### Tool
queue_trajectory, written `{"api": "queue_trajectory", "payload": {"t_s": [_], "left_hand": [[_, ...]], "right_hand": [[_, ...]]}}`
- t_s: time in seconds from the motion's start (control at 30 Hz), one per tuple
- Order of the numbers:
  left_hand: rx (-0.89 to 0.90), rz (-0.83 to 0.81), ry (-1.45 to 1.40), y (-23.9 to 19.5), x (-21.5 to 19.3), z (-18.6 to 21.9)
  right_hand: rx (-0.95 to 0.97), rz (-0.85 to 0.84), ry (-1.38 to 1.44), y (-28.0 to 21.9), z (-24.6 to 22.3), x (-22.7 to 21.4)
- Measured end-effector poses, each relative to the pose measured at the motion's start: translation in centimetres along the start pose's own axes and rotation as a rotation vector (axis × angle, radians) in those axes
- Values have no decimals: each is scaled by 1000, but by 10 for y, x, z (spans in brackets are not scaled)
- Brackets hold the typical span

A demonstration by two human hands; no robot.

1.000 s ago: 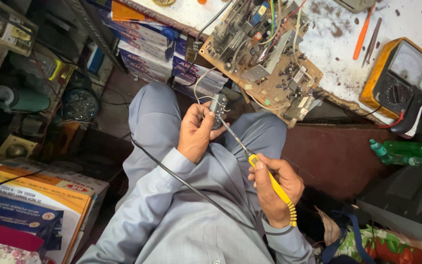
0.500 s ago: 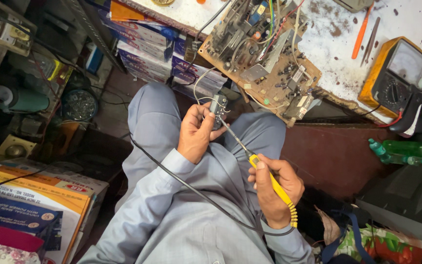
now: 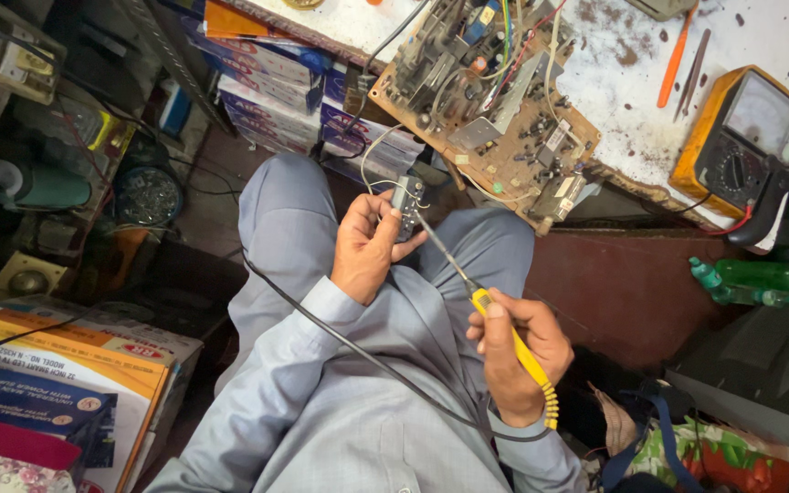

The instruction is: The person sits on the floor and works on a circuit board, using a magnifying glass to inspect it and a soldering iron to work on a small component. They handle wires and a small circuit board throughout the task.

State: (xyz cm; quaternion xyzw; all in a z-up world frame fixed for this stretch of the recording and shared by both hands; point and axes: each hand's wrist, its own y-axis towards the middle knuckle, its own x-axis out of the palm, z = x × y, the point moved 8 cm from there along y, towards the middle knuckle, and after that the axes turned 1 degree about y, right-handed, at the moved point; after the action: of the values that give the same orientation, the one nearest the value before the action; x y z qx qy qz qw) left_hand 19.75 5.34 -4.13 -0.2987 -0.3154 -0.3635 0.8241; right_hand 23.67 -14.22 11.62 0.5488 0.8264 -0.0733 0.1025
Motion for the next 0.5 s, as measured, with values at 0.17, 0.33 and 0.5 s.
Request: {"api": "queue_trajectory", "payload": {"t_s": [0.17, 0.33, 0.5], "left_hand": [[-6, -9, -20, 0, 2, 0], [0, -10, -14, 1, 2, 2], [-25, 6, -33, -3, -4, 1]], "right_hand": [[-47, 36, 6, -1, -5, -5], [-65, 51, 11, -1, -5, -5], [-112, 3, 38, -5, -4, -3]]}}
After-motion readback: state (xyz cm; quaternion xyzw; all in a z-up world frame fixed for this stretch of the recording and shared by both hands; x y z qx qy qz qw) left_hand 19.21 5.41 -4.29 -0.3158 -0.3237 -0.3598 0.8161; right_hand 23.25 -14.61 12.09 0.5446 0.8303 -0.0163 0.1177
